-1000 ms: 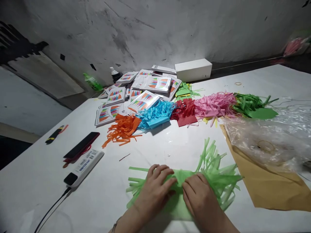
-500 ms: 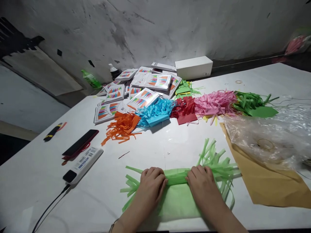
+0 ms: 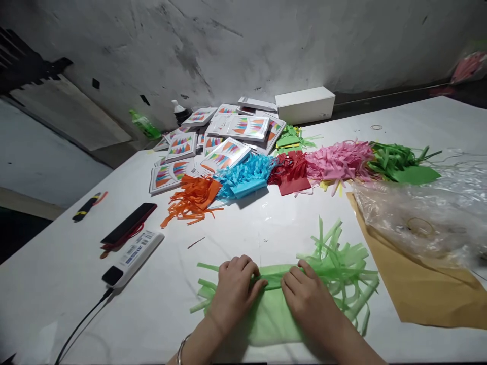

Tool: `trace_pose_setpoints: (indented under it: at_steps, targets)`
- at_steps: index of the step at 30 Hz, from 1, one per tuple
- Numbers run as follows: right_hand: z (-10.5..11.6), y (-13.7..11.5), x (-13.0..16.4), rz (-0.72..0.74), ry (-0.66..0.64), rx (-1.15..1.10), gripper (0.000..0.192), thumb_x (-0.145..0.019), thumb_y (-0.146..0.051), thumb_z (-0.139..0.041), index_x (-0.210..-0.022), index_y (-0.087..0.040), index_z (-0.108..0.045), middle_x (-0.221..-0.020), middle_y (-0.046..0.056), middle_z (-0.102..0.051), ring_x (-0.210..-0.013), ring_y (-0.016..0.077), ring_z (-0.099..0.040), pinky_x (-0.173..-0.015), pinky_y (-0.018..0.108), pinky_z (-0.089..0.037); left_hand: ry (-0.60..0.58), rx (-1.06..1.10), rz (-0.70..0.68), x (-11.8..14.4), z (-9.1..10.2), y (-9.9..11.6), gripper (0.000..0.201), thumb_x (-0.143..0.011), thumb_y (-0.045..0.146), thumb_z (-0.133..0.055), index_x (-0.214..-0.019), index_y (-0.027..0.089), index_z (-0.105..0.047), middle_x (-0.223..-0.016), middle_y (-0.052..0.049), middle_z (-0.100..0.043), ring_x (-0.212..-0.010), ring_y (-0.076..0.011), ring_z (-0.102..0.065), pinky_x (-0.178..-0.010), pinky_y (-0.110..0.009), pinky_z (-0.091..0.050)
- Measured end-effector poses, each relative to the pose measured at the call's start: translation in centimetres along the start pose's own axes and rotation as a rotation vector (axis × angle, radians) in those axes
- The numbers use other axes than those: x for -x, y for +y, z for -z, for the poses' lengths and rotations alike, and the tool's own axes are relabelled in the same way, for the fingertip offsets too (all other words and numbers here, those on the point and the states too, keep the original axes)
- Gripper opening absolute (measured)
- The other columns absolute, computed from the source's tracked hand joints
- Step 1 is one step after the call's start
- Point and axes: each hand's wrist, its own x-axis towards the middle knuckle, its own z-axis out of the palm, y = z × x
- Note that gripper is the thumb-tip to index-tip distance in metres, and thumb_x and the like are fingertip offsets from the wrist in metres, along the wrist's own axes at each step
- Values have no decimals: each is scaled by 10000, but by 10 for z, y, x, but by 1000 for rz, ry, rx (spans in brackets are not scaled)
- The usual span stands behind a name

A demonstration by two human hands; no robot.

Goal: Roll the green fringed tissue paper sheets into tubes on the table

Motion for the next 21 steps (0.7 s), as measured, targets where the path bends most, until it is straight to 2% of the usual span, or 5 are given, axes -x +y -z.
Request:
trace_pose_setpoints:
  at_steps: [3, 6, 12, 16, 21]
  targets:
    - [-1, -2, -4, -51, 24, -36, 234, -919, -60, -495, -793, -208, -626, -713, -16, -610, -707, 172, -571, -894, 391, -446, 183, 60, -229, 5, -6, -3, 209, -816, 307, -747, -984, 241, -641, -1094, -43, -693, -1043, -268, -603, -1054, -588, -341]
    - [0, -4, -5, -81, 29, -66, 197, -946, -112, -474, -852, -209, -618, -782, -5, -632, -753, 178, -584, -893, 408, -438, 306, 44, -414, 7, -17, -5, 87, -870, 184, -675, -905, 257, -643, -957, 16, -710, -974, -211, -589, -1077, -523, -304]
    - [0, -2, 7, 8, 3, -26, 278, -929, -56, -430, -817, -202, -639, -730, -6, -632, -739, 195, -582, -926, 417, -451, 279, 1, -473, 9, -22, -10, 159, -909, 148, -618, -773, 228, -630, -753, 28, -644, -809, -171, -534, -897, -402, -372]
    - [4, 8, 28, 32, 50, -42, 308, -949, -56, -415, -1079, -161, -674, -935, 35, -733, -950, 215, -643, -1109, 443, -365, 221, -8, -471, 16, -19, -15, 137, -917, 171, -640, -793, 231, -635, -735, 33, -633, -775, -172, -520, -856, -396, -356]
    - [7, 8, 37, -80, 95, -155, 241, -973, -122, -472, -1074, -217, -670, -1016, 12, -745, -1045, 215, -648, -1149, 486, -327, 143, 21, -394, 19, -16, -12, 113, -954, 200, -602, -848, 232, -630, -803, 30, -668, -813, -179, -543, -853, -392, -354]
